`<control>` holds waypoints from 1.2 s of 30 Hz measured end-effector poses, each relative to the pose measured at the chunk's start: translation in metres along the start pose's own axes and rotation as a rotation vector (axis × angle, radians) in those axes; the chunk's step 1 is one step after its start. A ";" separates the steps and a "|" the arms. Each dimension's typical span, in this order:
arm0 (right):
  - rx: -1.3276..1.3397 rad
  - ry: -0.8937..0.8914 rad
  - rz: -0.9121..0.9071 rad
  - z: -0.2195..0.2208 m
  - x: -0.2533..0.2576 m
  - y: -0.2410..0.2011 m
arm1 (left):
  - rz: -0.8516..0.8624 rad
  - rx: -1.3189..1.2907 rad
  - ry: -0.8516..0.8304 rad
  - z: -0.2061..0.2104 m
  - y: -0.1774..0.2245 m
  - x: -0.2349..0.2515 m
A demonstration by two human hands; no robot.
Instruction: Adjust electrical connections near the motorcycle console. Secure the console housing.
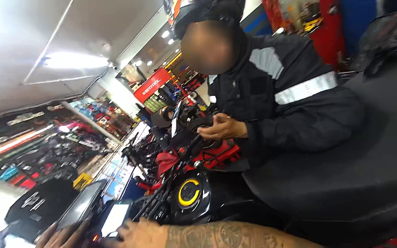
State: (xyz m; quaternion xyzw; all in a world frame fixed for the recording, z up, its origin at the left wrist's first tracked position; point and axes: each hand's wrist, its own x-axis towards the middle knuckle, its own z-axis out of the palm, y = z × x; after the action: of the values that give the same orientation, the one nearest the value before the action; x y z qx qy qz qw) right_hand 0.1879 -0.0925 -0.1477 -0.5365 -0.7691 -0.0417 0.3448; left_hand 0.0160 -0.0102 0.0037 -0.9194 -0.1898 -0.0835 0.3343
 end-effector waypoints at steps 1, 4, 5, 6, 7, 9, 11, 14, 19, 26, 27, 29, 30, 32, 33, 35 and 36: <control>0.018 0.001 -0.003 -0.004 -0.003 -0.001 | 0.008 0.005 0.033 0.000 0.002 0.001; 0.011 -0.032 -0.025 -0.004 -0.002 -0.003 | 0.007 0.081 0.138 0.009 -0.002 -0.003; -0.007 -0.047 -0.028 -0.002 -0.001 -0.002 | 0.002 0.079 0.116 0.008 -0.002 -0.004; -0.021 -0.060 -0.026 -0.002 0.000 -0.002 | 0.006 0.083 0.102 0.008 -0.002 -0.003; -0.036 -0.069 -0.023 -0.002 0.001 -0.002 | 0.012 0.084 0.098 0.008 -0.003 -0.003; -0.054 -0.075 -0.023 -0.002 0.001 -0.002 | 0.023 0.080 0.098 0.009 -0.004 -0.002; -0.050 -0.081 -0.030 -0.001 0.001 -0.002 | 0.033 0.078 0.115 0.009 -0.003 -0.002; 0.039 -0.072 -0.049 -0.009 0.003 0.008 | 0.033 0.068 0.128 0.010 -0.005 -0.004; 0.170 0.087 0.248 -0.042 0.021 0.055 | 0.065 0.034 0.205 0.016 -0.007 -0.004; 0.017 -0.143 0.282 -0.060 0.030 0.097 | 0.062 0.040 0.180 0.010 -0.008 -0.003; -0.010 -0.136 0.260 -0.058 0.027 0.095 | 0.059 0.049 0.196 0.012 -0.008 -0.002; -0.069 -0.137 0.257 -0.054 0.022 0.089 | 0.057 0.052 0.212 0.014 -0.008 -0.003; -0.096 -0.139 0.269 -0.053 0.021 0.086 | 0.053 0.053 0.204 0.014 -0.008 -0.003; -0.139 -0.136 0.299 -0.047 0.016 0.082 | 0.038 0.066 0.164 0.013 -0.009 -0.003; -0.150 -0.126 0.309 -0.044 0.015 0.082 | 0.034 0.073 0.147 0.012 -0.010 -0.003; -0.151 -0.085 0.322 -0.038 0.011 0.080 | 0.022 0.083 0.116 0.009 -0.008 -0.002; -0.152 -0.066 0.315 -0.035 0.009 0.077 | 0.018 0.084 0.110 0.008 -0.007 -0.002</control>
State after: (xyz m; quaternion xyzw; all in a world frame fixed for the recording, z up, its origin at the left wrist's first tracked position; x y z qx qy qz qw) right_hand 0.2694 -0.0684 -0.1395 -0.6759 -0.6812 -0.0273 0.2800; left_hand 0.0117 -0.0003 0.0010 -0.9002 -0.1663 -0.1228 0.3832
